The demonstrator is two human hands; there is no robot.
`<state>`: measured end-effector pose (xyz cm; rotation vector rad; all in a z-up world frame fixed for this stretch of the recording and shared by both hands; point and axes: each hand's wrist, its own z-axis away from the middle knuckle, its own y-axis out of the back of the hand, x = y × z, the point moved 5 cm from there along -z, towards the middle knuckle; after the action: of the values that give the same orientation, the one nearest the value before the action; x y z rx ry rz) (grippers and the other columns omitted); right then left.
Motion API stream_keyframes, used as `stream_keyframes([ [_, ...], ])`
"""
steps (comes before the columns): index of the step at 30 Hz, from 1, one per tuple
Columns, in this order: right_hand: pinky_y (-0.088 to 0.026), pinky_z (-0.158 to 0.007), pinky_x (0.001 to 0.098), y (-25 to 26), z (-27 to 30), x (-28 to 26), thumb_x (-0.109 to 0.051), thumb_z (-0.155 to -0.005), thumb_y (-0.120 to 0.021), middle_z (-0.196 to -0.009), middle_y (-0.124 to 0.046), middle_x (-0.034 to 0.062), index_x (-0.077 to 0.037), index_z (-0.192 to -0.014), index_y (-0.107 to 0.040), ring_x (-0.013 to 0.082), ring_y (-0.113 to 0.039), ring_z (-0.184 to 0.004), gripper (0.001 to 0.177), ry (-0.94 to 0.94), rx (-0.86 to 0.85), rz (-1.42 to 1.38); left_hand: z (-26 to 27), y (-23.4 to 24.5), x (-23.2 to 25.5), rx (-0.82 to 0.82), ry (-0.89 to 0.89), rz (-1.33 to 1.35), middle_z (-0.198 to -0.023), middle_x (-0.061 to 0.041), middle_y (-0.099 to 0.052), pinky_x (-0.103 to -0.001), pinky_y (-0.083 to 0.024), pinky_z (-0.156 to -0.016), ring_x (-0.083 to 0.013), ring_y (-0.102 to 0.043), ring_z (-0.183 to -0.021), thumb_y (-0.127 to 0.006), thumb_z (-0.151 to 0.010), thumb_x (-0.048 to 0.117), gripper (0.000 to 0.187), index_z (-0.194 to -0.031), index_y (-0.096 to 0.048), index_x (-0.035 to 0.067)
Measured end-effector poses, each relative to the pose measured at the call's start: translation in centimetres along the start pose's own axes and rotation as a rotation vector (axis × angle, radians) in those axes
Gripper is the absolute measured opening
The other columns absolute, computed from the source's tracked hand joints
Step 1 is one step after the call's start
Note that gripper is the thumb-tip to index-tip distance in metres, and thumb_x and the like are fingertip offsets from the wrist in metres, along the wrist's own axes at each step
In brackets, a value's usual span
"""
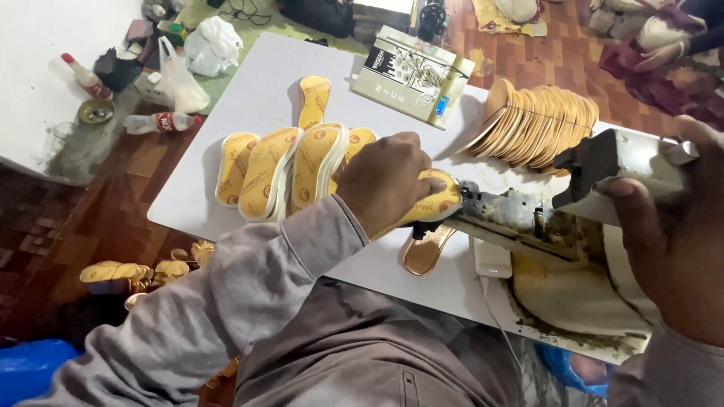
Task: The person is stitching decorative or structural patterns onto shoe insoles using an industrial sewing machine.
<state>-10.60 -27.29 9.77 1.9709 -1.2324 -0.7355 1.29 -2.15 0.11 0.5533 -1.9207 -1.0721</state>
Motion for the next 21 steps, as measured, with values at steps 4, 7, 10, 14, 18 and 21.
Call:
stream_keyframes([
  [4,-0.047,-0.099,0.0542,-0.5,0.1,0.2,-0.013,-0.119,-0.059,-0.135,-0.055,0.0446,0.024,-0.158,-0.043,0.0538,-0.06,-0.121,0.056,-0.074,-0.038,-0.052,2.0,0.4,0.5,0.108,0.037,-0.023,-0.082,-0.009,-0.063,-0.047,-0.05,-0.053,-0.032,-0.064,-0.066,-0.09,-0.08,0.046,0.044,-0.079,-0.077,0.004],
  [7,-0.048,-0.105,0.0558,-0.8,0.6,1.2,-0.01,-0.121,-0.06,-0.124,-0.061,0.0381,0.021,-0.16,-0.039,0.0519,-0.058,-0.133,0.054,-0.051,-0.03,-0.099,3.2,0.1,0.4,0.149,0.045,0.058,-0.08,-0.008,-0.057,-0.046,-0.047,-0.054,-0.0302,-0.061,-0.062,-0.087,-0.081,0.049,0.047,-0.074,-0.074,0.004],
  [10,-0.039,-0.12,0.0564,-0.4,0.6,0.5,-0.005,-0.12,-0.061,-0.156,-0.046,0.0389,0.027,-0.141,-0.059,0.0542,-0.049,-0.144,0.038,0.047,-0.017,-0.002,3.8,0.2,0.5,0.113,0.139,0.146,-0.076,-0.008,-0.056,-0.045,-0.044,-0.054,-0.028,-0.061,-0.065,-0.084,-0.082,0.049,0.044,-0.073,-0.071,0.008],
  [14,-0.046,-0.077,0.0478,-0.5,-0.2,-0.1,-0.01,-0.119,-0.058,-0.136,-0.058,0.0418,0.021,-0.159,-0.039,0.0438,-0.059,-0.087,0.053,-0.094,-0.043,-0.11,2.9,-1.1,-1.5,0.13,0.36,0.404,-0.084,-0.004,-0.063,-0.038,-0.048,-0.065,-0.0215,-0.063,-0.076,-0.082,-0.074,0.053,0.05,-0.101,-0.077,0.011],
  [18,-0.042,-0.115,0.0525,0.2,0.0,-0.1,-0.009,-0.119,-0.064,-0.132,-0.06,0.0414,0.025,-0.156,-0.046,0.0511,-0.059,-0.129,0.054,0.003,-0.027,0.018,0.3,-5.2,-3.5,-0.071,0.586,1.389,-0.098,-0.012,-0.077,-0.028,-0.062,-0.067,-0.0181,-0.073,-0.081,-0.076,-0.085,0.02,0.032,-0.108,-0.074,-0.002],
  [21,-0.039,-0.125,0.0529,-0.8,1.1,0.8,-0.016,-0.122,-0.055,-0.182,-0.024,0.0335,0.001,-0.11,-0.079,0.0499,-0.056,-0.147,0.031,-0.124,-0.065,0.054,-1.2,-4.2,-5.4,0.275,0.586,1.559,-0.085,-0.009,-0.072,-0.032,-0.057,-0.067,-0.0201,-0.069,-0.079,-0.064,-0.084,0.019,0.016,-0.082,-0.068,0.004],
])
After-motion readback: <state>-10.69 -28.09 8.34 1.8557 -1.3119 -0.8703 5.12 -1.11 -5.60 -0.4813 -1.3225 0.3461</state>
